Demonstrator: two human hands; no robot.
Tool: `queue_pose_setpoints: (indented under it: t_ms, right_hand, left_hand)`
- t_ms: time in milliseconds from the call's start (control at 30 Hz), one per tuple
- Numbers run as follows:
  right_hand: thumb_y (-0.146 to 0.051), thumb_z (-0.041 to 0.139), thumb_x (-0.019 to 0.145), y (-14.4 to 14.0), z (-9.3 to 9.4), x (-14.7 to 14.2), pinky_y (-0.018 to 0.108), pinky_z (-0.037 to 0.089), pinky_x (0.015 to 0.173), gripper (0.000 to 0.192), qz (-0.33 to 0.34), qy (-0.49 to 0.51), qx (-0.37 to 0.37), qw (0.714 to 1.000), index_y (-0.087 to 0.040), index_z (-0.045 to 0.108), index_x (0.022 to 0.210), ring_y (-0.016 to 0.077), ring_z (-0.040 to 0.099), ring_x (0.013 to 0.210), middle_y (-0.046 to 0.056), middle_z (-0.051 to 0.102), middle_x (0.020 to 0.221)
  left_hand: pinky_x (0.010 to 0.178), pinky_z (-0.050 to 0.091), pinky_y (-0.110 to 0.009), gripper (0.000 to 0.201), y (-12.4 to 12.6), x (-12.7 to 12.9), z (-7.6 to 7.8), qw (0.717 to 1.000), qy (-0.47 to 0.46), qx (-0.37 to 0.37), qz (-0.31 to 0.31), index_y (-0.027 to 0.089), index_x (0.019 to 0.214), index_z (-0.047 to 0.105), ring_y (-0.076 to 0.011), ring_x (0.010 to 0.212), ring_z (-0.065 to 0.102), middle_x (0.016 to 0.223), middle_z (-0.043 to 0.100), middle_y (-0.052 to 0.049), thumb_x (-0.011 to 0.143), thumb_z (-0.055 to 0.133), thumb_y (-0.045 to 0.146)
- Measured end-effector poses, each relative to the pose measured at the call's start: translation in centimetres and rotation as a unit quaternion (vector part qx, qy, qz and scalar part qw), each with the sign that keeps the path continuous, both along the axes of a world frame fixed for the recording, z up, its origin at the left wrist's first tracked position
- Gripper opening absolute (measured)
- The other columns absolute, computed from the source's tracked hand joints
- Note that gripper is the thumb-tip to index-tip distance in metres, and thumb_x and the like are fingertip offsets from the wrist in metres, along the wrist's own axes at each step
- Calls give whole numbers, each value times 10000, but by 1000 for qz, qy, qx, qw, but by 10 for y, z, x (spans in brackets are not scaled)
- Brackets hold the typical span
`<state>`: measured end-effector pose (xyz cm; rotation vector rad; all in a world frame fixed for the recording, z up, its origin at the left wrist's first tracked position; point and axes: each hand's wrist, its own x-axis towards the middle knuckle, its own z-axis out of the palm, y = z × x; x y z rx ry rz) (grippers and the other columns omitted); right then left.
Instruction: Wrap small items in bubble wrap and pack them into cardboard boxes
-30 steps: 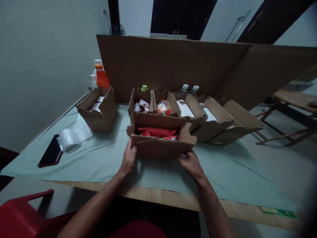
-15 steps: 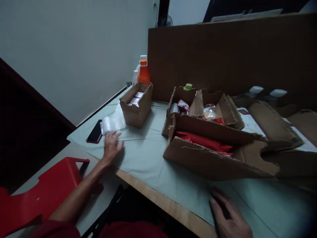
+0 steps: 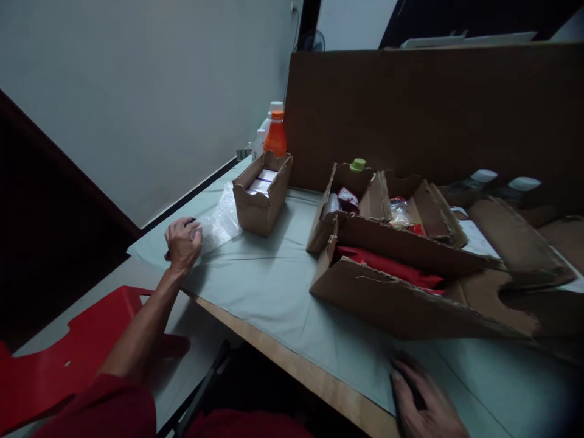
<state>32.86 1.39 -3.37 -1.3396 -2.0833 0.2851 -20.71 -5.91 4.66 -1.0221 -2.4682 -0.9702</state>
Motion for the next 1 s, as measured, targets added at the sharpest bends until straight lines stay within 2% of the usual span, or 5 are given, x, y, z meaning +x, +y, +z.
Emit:
queue_pose_setpoints:
  t_ms: [167,400,500,700,1000]
  right_hand:
    - [-481,558,923,-14,34,-48,333,561,542,339,26,73,-58,995,-224,751,1032,303,711,1039,125,748,1145]
    - [-358,670,868,-21,90,-113,400,541,967,534,212,133,-101,963,-229,585,1379,264,625,1234,109,641,1393]
    - [-304,594,918,-17,95,-112,386,528,920,271,238,111,-110,959,-237,716,1150,239,691,1050,75,758,1150]
    - [-287,496,981,-20,103,-95,363,490,791,261,111,90,3,990,-231,750,960,226,687,851,58,780,905]
    - [-400,611,948,-23,145,-38,309,499,697,237,-76,226,47,970,-213,756,943,202,650,759,41,741,842]
  left_hand:
    - [735,485,-282,293,-24,54,36,918,-301,216,-143,177,836,690,-167,765,604,827,671,-17,831,655,468]
    - [677,467,-261,304,-20,171,17,768,-513,48,-381,156,794,742,-154,703,584,761,690,-24,783,723,459]
    - [762,502,-304,330,-6,194,11,719,-507,-41,-474,159,893,778,-209,848,651,948,749,-83,805,707,469]
    - [1054,437,-418,614,28,212,33,744,-421,5,-520,209,1266,680,-308,1225,601,1310,686,-106,698,791,414]
    - [517,358,-203,251,25,220,-2,692,-475,-183,-511,169,674,601,-105,551,483,581,535,42,664,706,397]
